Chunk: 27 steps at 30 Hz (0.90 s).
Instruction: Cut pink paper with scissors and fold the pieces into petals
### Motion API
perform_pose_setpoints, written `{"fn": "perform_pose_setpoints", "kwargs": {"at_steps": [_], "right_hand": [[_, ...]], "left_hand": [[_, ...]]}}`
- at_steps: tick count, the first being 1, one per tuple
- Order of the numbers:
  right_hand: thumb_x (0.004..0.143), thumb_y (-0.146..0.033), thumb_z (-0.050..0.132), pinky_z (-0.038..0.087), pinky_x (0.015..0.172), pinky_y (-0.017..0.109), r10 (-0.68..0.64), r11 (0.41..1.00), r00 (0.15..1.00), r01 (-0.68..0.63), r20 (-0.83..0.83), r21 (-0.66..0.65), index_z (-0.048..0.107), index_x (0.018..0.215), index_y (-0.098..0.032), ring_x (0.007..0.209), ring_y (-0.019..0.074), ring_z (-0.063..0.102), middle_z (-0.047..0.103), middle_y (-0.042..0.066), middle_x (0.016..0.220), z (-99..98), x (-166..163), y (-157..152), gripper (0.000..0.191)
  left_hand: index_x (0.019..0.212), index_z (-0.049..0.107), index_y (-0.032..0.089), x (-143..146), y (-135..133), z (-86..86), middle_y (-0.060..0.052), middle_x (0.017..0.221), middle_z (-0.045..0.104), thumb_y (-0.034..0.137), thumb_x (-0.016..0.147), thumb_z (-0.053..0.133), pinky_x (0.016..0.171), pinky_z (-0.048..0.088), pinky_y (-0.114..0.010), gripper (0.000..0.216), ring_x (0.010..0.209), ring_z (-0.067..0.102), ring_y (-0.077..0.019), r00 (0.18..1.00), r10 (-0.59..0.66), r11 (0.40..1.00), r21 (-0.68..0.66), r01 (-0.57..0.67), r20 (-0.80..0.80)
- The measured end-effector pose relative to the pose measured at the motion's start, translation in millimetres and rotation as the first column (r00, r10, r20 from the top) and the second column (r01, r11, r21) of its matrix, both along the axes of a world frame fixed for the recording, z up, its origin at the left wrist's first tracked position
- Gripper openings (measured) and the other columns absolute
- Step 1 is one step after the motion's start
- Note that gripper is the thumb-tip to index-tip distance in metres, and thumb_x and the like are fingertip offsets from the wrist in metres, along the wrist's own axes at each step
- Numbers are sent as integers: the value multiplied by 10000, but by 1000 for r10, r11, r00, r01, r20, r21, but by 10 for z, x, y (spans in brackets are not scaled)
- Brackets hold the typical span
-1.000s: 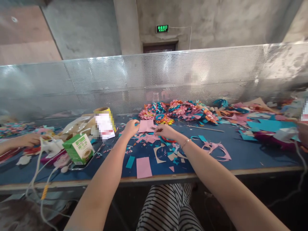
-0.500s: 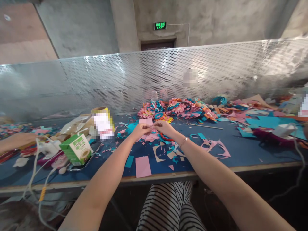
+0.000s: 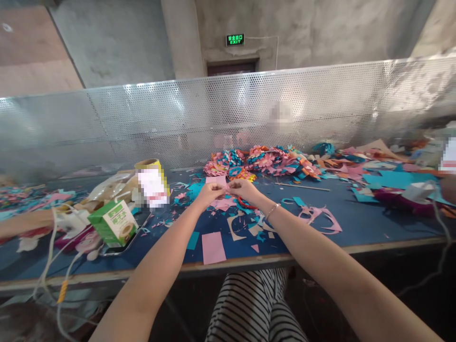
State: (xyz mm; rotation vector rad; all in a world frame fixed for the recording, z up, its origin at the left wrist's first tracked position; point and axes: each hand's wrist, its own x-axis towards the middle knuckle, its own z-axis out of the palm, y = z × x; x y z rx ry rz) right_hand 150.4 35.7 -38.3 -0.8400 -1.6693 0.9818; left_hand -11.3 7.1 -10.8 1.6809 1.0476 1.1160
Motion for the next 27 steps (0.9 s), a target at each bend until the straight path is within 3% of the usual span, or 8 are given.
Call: {"fn": "perform_pose_setpoints", "kwargs": {"at_steps": [4, 10, 14, 19, 27], "right_hand": [[543, -358, 729, 420, 508, 211, 0, 1000, 1000, 0, -8, -6, 644, 756, -143, 553, 96, 523, 612, 4, 631, 3, 15, -22, 315], [555, -372, 715, 446, 560, 226, 68, 987, 981, -93, -182, -132, 654, 733, -154, 557, 92, 541, 609, -6, 612, 21, -10, -54, 289], [522, -371, 739, 449, 544, 222, 41, 982, 978, -77, -204, -172, 649, 691, -159, 549, 94, 537, 605, -10, 594, 54, -21, -85, 286], [527, -340, 745, 438, 540, 215, 35, 983, 984, -66, -176, -173, 651, 676, -164, 539, 83, 525, 596, -18, 592, 66, -17, -91, 248], [544, -352, 734, 440, 549, 219, 65, 985, 981, -92, -181, -145, 639, 687, -152, 538, 81, 524, 592, -13, 598, 73, 0, -122, 264]], "left_hand": [[627, 573, 146, 2, 0, 7, 10, 535, 573, 308, 581, 719, 587, 472, -261, 223, 521, 535, -97, 1000, 7, 1000, -16, -7, 0], [633, 577, 143, -1, 6, 10, 14, 544, 566, 259, 602, 690, 600, 468, -273, 164, 518, 535, -97, 999, 20, 999, -42, -18, 34], [637, 595, 149, 4, 12, 5, 9, 563, 581, 281, 605, 683, 609, 475, -282, 161, 540, 550, -109, 998, 4, 999, -43, -2, 57], [637, 618, 148, 3, 46, -25, 5, 616, 599, 318, 598, 692, 682, 493, -303, 190, 606, 569, -119, 995, 25, 1000, -6, -25, 99], [707, 620, 137, -26, 59, -46, -11, 631, 606, 375, 652, 653, 614, 478, -271, 247, 594, 575, -123, 1000, 19, 995, 101, -16, -21]]}}
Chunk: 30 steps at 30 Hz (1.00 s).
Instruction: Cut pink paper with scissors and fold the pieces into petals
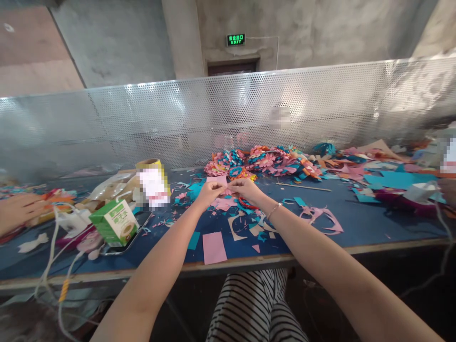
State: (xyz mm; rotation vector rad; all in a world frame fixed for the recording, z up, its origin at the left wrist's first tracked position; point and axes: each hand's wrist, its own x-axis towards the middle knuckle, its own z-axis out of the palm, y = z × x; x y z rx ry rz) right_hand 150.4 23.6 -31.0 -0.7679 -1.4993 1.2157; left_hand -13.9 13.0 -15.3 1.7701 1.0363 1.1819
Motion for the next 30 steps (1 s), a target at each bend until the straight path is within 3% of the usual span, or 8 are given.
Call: {"fn": "perform_pose_setpoints", "kwargs": {"at_steps": [6, 16, 24, 30], "right_hand": [[548, -329, 726, 438, 545, 216, -14, 1000, 1000, 14, 19, 3, 631, 681, -148, 539, 82, 527, 587, -14, 598, -6, 4, 2, 244], [610, -323, 654, 384, 504, 205, -100, 984, 984, 76, 147, 161, 633, 706, -136, 524, 80, 492, 581, -13, 591, -11, 21, 29, 212], [645, -303, 582, 341, 491, 203, -145, 966, 966, 92, 213, 243, 615, 685, -136, 497, 71, 444, 552, -22, 563, 23, 28, 28, 176], [618, -280, 585, 345, 494, 206, -109, 981, 984, 83, 141, 178, 582, 671, -146, 487, 73, 444, 531, -34, 542, 18, -2, 25, 145]], "left_hand": [[684, 596, 129, 27, -74, 63, -8, 609, 589, 345, 675, 639, 599, 468, -268, 220, 584, 574, -128, 998, 15, 999, 44, -12, -67], [658, 595, 130, 26, -41, 66, 8, 569, 564, 302, 691, 626, 579, 455, -244, 177, 535, 535, -97, 996, 26, 999, 37, -23, -90], [674, 579, 133, 54, -67, 64, -1, 595, 578, 337, 641, 665, 601, 448, -258, 224, 554, 532, -103, 997, -50, 999, 18, 52, -66], [645, 574, 129, 69, -89, 78, -2, 571, 569, 352, 610, 681, 586, 437, -258, 250, 546, 530, -106, 998, -28, 999, 22, 29, -64]]}}
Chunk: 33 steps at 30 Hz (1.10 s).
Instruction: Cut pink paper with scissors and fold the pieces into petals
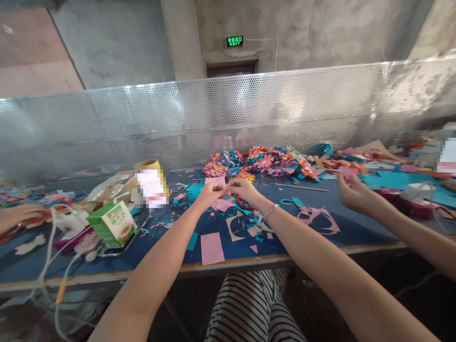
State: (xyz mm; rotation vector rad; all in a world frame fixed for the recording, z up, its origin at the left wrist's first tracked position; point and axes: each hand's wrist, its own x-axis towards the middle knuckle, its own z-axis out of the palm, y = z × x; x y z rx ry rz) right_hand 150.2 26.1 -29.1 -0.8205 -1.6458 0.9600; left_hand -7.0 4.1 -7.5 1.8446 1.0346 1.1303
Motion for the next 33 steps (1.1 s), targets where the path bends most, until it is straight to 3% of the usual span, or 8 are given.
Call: {"fn": "perform_pose_setpoints", "kwargs": {"at_steps": [5, 14, 20, 26, 33], "right_hand": [[645, -318, 596, 384, 534, 227, 12, 999, 1000, -12, -7, 37, 596, 698, -139, 533, 93, 488, 568, -6, 589, 33, -9, -52, 187], [690, -264, 544, 346, 508, 208, -96, 985, 988, 77, 120, 157, 609, 680, -135, 521, 79, 446, 566, -14, 584, 81, 1, -56, 145], [673, -313, 569, 379, 538, 209, -36, 993, 999, 31, 38, 117, 591, 694, -142, 554, 87, 485, 575, -10, 604, 63, -6, -40, 174], [655, -425, 613, 374, 493, 197, 2, 999, 999, -5, 50, 51, 579, 716, -138, 519, 77, 460, 550, -16, 572, 51, -15, -36, 296], [645, -323, 600, 367, 498, 204, -37, 998, 998, 35, 50, 52, 560, 647, -141, 497, 73, 453, 528, -26, 546, 20, 6, -8, 186]], "left_hand": [[649, 592, 132, 6, -10, 35, 2, 551, 567, 344, 621, 671, 550, 415, -237, 228, 525, 509, -97, 998, 45, 999, 32, -43, -43], [682, 595, 142, -30, 75, -14, -10, 580, 582, 456, 638, 649, 543, 410, -235, 321, 542, 525, -112, 993, 41, 997, 64, -35, -109], [668, 600, 138, -38, 59, -1, -19, 570, 587, 498, 641, 634, 518, 400, -236, 363, 530, 523, -120, 983, 64, 993, 110, -46, -170], [634, 567, 141, -71, 159, -49, -6, 568, 567, 479, 609, 664, 537, 418, -241, 353, 539, 528, -115, 997, 82, 995, 57, -83, 12], [695, 593, 138, -59, 128, -46, -19, 613, 593, 488, 632, 643, 572, 446, -255, 359, 577, 554, -125, 998, 55, 998, 45, -54, -23]]}}
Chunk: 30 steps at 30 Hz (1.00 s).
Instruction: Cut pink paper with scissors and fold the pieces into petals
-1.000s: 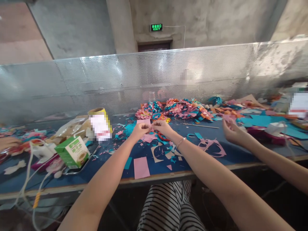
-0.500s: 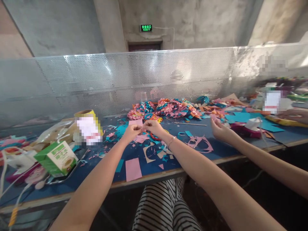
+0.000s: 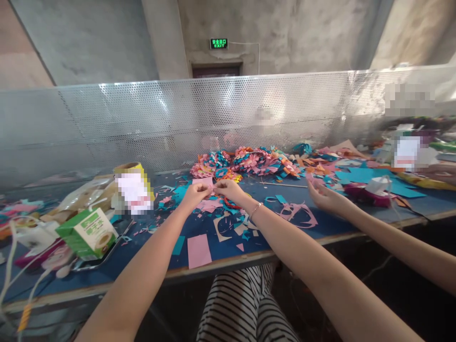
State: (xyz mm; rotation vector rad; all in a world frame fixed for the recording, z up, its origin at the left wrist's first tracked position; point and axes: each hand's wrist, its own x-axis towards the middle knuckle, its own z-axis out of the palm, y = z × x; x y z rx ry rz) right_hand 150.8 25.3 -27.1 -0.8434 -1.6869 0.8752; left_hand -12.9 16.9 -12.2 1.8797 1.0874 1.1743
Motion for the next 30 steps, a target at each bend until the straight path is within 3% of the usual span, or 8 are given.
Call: {"fn": "perform_pose_setpoints", "kwargs": {"at_steps": [11, 19, 24, 27, 30], "right_hand": [[621, -302, 618, 376, 496, 199, -50, 999, 997, 51, 64, -5, 581, 644, -139, 524, 83, 478, 548, -18, 554, 5, -1, -1, 168], [646, -369, 610, 383, 494, 197, 6, 1000, 999, -6, 53, 4, 560, 657, -145, 534, 86, 477, 534, -19, 558, 6, -8, -37, 229], [683, -322, 561, 351, 477, 193, 0, 999, 990, -5, 139, 35, 557, 655, -141, 506, 78, 446, 518, -23, 551, 10, -18, -46, 183], [688, -207, 532, 404, 557, 213, -43, 999, 974, 37, 222, 28, 595, 694, -140, 581, 103, 520, 590, 5, 630, -5, -6, -19, 92], [671, -85, 486, 438, 692, 251, -177, 983, 914, 146, 365, 110, 639, 777, -147, 742, 146, 576, 651, 47, 791, -33, 29, 16, 196]], "left_hand": [[674, 651, 160, 8, -56, 91, -43, 721, 657, 338, 655, 638, 664, 459, -267, 179, 683, 587, -155, 985, 95, 972, 229, -61, -144], [677, 657, 146, 14, -79, 91, -20, 608, 612, 411, 641, 646, 542, 409, -237, 268, 574, 530, -131, 989, 101, 986, 147, -84, -112], [649, 622, 139, 12, -51, 57, 2, 534, 555, 419, 637, 645, 494, 374, -220, 281, 499, 472, -100, 994, 74, 992, 111, -65, -77], [604, 589, 153, -10, -17, 15, 17, 481, 526, 393, 611, 657, 466, 359, -216, 249, 462, 461, -98, 991, 73, 997, 20, -71, -116], [534, 562, 174, -49, 28, -44, 21, 463, 527, 306, 549, 673, 448, 341, -218, 173, 462, 467, -111, 958, 159, 986, -14, -167, -240]]}}
